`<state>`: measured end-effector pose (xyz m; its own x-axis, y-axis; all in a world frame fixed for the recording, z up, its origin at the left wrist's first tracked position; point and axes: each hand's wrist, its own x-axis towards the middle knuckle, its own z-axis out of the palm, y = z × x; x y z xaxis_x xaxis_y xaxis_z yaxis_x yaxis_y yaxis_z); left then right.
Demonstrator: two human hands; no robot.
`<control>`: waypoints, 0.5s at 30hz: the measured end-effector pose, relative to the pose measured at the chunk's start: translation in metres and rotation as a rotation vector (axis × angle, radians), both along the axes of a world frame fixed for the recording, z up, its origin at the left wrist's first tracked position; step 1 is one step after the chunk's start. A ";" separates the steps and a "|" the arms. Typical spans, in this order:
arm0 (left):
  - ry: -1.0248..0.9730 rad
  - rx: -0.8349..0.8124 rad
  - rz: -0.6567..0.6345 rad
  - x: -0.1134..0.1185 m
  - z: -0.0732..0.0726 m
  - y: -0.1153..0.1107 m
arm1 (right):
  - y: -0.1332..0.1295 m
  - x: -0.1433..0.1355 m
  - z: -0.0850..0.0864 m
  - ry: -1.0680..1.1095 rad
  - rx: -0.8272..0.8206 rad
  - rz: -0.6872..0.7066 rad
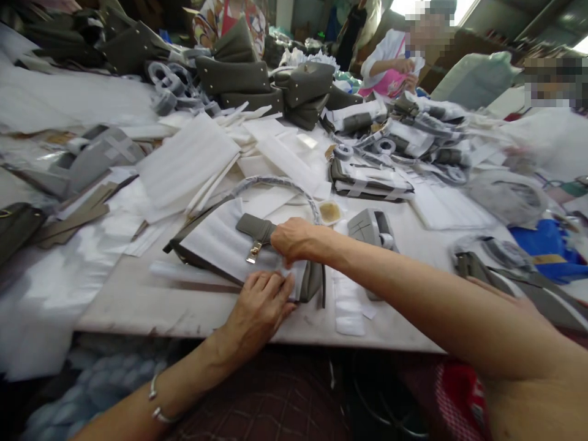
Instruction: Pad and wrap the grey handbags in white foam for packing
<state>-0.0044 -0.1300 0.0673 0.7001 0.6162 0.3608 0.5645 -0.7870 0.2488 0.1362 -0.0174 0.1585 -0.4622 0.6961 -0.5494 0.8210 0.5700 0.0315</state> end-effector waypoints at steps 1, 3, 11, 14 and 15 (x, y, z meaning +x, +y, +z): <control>-0.005 0.008 -0.002 0.000 -0.001 0.000 | 0.002 -0.003 -0.003 -0.037 -0.004 0.043; -0.014 0.027 -0.003 0.000 -0.004 0.001 | 0.004 -0.005 -0.007 -0.091 0.007 0.134; -0.011 0.025 -0.007 0.000 -0.003 0.001 | 0.014 0.020 -0.007 -0.038 0.264 0.328; -0.017 0.042 0.001 0.000 -0.001 0.000 | 0.014 0.041 0.005 0.139 0.297 0.141; -0.020 0.046 0.003 0.000 -0.001 0.000 | 0.009 0.046 0.010 0.228 0.332 0.041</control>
<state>-0.0047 -0.1305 0.0659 0.6908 0.6004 0.4029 0.5619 -0.7965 0.2236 0.1826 -0.0080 0.1681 -0.5768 0.7973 -0.1778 0.8054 0.5914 0.0397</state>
